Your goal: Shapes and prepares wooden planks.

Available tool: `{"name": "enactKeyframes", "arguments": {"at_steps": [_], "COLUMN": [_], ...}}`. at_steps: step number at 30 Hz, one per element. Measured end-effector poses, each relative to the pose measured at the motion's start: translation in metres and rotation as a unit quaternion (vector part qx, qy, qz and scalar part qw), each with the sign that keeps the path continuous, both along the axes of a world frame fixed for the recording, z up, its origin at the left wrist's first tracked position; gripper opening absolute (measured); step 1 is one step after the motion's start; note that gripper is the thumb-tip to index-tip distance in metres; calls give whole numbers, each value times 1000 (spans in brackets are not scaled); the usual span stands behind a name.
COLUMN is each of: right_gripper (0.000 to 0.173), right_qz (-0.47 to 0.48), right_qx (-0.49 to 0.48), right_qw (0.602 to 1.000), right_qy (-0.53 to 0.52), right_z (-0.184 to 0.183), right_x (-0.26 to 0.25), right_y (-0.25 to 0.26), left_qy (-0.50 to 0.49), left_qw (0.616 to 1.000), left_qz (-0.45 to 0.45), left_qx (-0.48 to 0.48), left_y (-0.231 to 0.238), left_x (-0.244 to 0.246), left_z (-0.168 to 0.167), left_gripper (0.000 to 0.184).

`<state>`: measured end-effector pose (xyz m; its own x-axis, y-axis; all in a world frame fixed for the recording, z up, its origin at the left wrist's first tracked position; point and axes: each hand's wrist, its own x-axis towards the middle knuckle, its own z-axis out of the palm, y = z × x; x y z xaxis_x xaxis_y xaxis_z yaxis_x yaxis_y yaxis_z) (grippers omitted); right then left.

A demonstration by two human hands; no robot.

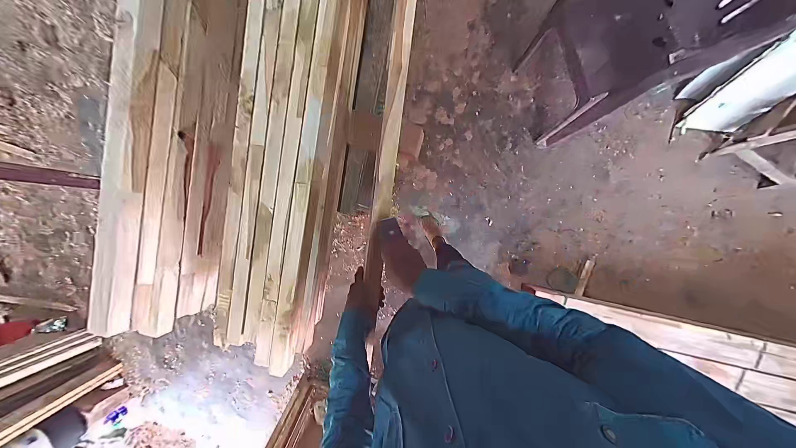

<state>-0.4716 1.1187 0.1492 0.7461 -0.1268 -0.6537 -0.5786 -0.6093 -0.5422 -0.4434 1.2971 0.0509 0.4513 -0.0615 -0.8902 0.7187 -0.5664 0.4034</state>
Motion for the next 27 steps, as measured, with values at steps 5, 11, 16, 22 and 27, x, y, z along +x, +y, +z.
{"name": "enactKeyframes", "arguments": {"at_steps": [5, 11, 16, 22, 27], "right_gripper": [25, 29, 41, 57, 55], "right_qz": [105, -42, -66, -28, 37], "right_qx": [48, 82, 55, -80, -69], "right_qw": [990, 991, 989, 985, 997], "right_qy": [76, -100, -124, -150, -6], "right_z": [22, -1, 13, -50, -24], "right_x": [-28, -27, 14, 57, -12], "right_y": [-24, -102, -132, -94, -30], "left_qy": [-55, 76, 127, 217, 148], "left_qw": [988, 994, 982, 953, 982], "left_qz": [-111, 65, 16, -37, 54], "left_qx": [86, -52, -136, -208, -106], "left_y": [-7, -5, 10, 27, 17], "left_x": [18, 32, 35, 60, 52], "left_z": [11, 5, -2, -39, -24], "left_gripper": [64, 90, 63, 70, 73]}}
